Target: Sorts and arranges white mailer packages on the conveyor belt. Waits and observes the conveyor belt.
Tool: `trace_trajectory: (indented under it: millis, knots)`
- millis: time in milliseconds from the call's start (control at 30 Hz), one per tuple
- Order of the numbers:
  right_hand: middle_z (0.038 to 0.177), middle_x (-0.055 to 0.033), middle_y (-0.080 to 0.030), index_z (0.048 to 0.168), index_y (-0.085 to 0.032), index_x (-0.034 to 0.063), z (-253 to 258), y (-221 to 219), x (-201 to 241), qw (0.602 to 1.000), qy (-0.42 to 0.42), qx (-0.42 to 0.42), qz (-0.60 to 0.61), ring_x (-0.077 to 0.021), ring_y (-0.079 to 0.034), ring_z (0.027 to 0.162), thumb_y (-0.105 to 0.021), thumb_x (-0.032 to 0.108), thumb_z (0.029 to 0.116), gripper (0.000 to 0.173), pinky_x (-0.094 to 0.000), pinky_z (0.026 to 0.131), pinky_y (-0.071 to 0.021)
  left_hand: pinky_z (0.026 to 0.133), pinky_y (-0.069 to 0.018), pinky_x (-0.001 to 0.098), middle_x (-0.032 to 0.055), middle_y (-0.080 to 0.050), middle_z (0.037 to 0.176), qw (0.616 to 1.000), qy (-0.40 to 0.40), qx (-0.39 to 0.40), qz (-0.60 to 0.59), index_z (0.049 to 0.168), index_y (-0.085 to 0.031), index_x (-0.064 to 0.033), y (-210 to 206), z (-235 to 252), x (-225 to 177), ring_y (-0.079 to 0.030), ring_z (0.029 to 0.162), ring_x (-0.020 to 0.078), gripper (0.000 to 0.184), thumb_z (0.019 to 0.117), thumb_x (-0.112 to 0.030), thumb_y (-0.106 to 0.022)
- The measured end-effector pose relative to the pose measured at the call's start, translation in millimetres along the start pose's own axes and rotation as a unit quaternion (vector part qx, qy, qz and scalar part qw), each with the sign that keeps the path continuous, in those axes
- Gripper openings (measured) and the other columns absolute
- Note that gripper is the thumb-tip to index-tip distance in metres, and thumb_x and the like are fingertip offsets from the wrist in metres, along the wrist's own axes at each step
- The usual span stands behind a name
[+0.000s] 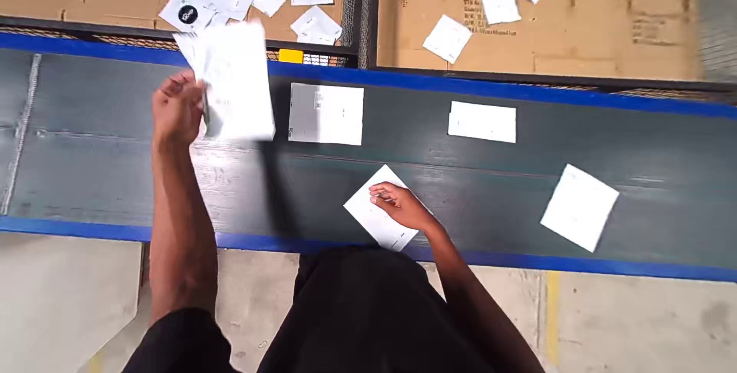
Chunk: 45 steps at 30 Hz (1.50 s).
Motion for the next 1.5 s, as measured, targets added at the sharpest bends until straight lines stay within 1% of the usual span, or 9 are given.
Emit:
trace_trajectory:
  millis: [100, 267, 367, 600, 700, 900, 1000, 1167, 1500]
  knots:
    - [0.137, -0.0101, -0.063, 0.142, -0.058, 0.0123, -4.0, 13.4, -3.0, 0.985, -0.049, -0.103, -0.13, -0.0221, -0.064, 0.12, -0.07, 0.052, 0.0928, 0.064, -0.0443, 0.097, -0.0572, 0.101, -0.056, 0.0441, 0.0155, -0.051, 0.146, 0.995, 0.006, -0.068, 0.074, 0.153, -0.032, -0.0046, -24.6, 62.2, -4.9, -0.06, 0.125, 0.0257, 0.072, 0.0973, -0.031, -0.069]
    - [0.152, -0.0241, -0.046, 0.153, -0.043, 0.0036, 3.4, -36.7, -3.6, 0.916, -0.09, -0.111, -0.374, -0.0453, -0.046, 0.137, -0.078, 0.084, 0.0539, 0.132, -0.0665, 0.1, -0.043, 0.109, -0.0357, 0.0731, 0.0396, -0.036, 0.151, 0.875, 0.112, 0.108, 0.458, 0.151, -0.037, 0.0083, -103.1, 78.9, 74.2, -0.038, 0.139, 0.0563, 0.107, 0.0805, -0.062, -0.078]
    - [0.141, -0.0235, -0.054, 0.146, -0.051, 0.0057, 15.6, -58.8, 0.9, 0.918, -0.062, -0.122, -0.372, -0.0446, -0.05, 0.13, -0.081, 0.073, 0.0623, 0.111, -0.0638, 0.098, -0.0433, 0.106, -0.0251, 0.0827, 0.0452, -0.017, 0.156, 0.849, 0.133, 0.074, 0.506, 0.156, -0.026, 0.0079, -108.1, 57.4, 93.4, -0.019, 0.143, 0.0657, 0.118, 0.0754, -0.055, -0.085]
    - [0.124, -0.0196, -0.066, 0.133, -0.059, 0.0036, 62.4, -70.3, 6.2, 0.969, -0.1, -0.007, -0.225, -0.0365, -0.062, 0.12, -0.057, 0.047, 0.1004, 0.054, -0.0581, 0.102, -0.0482, 0.113, -0.0389, 0.0623, 0.0336, -0.047, 0.147, 0.885, 0.188, -0.077, 0.42, 0.153, -0.03, 0.0065, -26.1, 34.1, 119.1, -0.046, 0.138, 0.0468, 0.111, 0.0723, -0.039, -0.091]
    - [0.148, -0.0192, -0.054, 0.149, -0.049, -0.0003, 64.5, -51.1, 15.8, 0.992, -0.084, 0.019, -0.088, -0.0262, -0.049, 0.141, -0.056, 0.044, 0.1033, 0.064, -0.045, 0.12, -0.0376, 0.11, -0.0239, 0.0789, 0.0387, -0.014, 0.161, 0.857, 0.222, -0.077, 0.458, 0.162, -0.014, -0.001, 13.0, 14.5, 123.2, -0.018, 0.147, 0.0596, 0.13, 0.0694, -0.051, -0.09]
    - [0.126, -0.0085, -0.068, 0.144, -0.048, 0.0025, 52.8, 14.5, 46.7, 0.989, -0.031, 0.052, 0.132, -0.0098, -0.067, 0.112, -0.06, 0.028, 0.1045, 0.048, -0.0309, 0.102, -0.0546, 0.118, -0.0291, 0.0637, 0.0406, -0.029, 0.155, 0.857, 0.22, -0.047, 0.463, 0.157, -0.017, 0.0074, 46.4, -19.1, 122.0, -0.032, 0.144, 0.0532, 0.128, 0.066, -0.037, -0.095]
    - [0.126, -0.0066, -0.068, 0.144, -0.048, 0.0033, 47.2, 44.9, 48.3, 0.987, -0.02, 0.054, 0.147, -0.0085, -0.067, 0.113, -0.061, 0.028, 0.1044, 0.049, -0.0301, 0.102, -0.0542, 0.113, -0.0452, 0.047, 0.0228, -0.049, 0.149, 0.926, 0.214, -0.065, 0.305, 0.154, -0.028, 0.0025, 59.7, -44.9, 135.3, -0.052, 0.136, 0.0301, 0.121, 0.0609, -0.027, -0.099]
    - [0.122, -0.007, -0.07, 0.139, -0.051, 0.0012, 8.9, 61.6, 35.9, 0.983, -0.003, 0.059, 0.171, -0.01, -0.068, 0.109, -0.061, 0.021, 0.1034, 0.043, -0.0314, 0.099, -0.0562, 0.088, -0.0625, 0.0417, 0.0082, -0.072, 0.113, 0.991, 0.12, -0.062, -0.02, 0.134, -0.05, -0.0009, -4.5, -54.5, 73.8, -0.073, 0.1, 0.0195, 0.051, 0.0922, -0.015, -0.075]
    - [0.12, -0.0068, -0.072, 0.14, -0.052, 0.004, -30.5, 60.0, 13.0, 0.971, 0.006, -0.002, 0.238, -0.0151, -0.071, 0.107, -0.059, 0.019, 0.105, 0.038, -0.0347, 0.096, -0.0601, 0.1, -0.0571, 0.0461, 0.0187, -0.061, 0.133, 0.977, -0.031, -0.036, -0.21, 0.144, -0.037, 0.0038, -114.2, 124.9, -27.0, -0.065, 0.119, 0.0291, 0.049, 0.1087, -0.028, -0.051]
Point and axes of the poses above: each hand's wrist, its own z-axis towards the middle knuckle, its own y-axis out of the back of the hand, x = y × z, the point moved 3 cm from there along z, towards the middle knuckle
